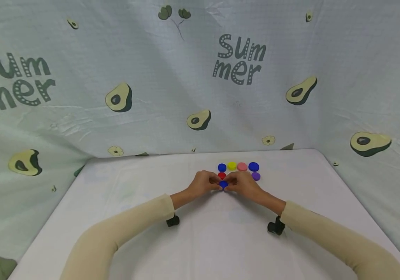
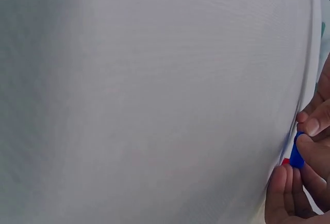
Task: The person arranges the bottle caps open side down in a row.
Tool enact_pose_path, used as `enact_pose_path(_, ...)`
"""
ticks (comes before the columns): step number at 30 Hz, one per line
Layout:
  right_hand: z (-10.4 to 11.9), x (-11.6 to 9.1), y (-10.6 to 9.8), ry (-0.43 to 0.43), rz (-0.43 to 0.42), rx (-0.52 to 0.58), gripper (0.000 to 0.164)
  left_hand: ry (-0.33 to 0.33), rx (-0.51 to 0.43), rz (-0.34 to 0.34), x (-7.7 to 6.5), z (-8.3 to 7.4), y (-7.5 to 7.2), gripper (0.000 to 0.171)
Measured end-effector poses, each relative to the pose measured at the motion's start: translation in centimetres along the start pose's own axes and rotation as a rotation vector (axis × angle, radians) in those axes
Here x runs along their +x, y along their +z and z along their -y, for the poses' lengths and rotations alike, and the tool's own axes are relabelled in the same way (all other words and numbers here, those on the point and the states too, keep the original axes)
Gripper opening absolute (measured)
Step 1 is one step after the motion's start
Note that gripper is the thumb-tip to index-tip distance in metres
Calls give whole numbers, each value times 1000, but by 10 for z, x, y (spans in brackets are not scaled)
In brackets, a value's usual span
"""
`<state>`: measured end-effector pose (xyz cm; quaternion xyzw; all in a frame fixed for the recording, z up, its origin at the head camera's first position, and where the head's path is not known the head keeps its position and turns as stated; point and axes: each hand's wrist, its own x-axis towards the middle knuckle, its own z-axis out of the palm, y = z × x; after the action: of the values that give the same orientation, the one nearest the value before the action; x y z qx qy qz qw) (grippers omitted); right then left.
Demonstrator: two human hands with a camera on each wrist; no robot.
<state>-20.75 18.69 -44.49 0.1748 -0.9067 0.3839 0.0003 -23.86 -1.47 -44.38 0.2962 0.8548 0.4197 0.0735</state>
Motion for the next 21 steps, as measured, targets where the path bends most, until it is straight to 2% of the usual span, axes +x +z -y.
enact_pose_path(10,-5,4,10,134,-46,86,24,-43,-21,-18,1,7,0,17)
enact_pose_path(21,2,8,18,137,-63,59,22,-46,-8,-27,0,11,-3,17)
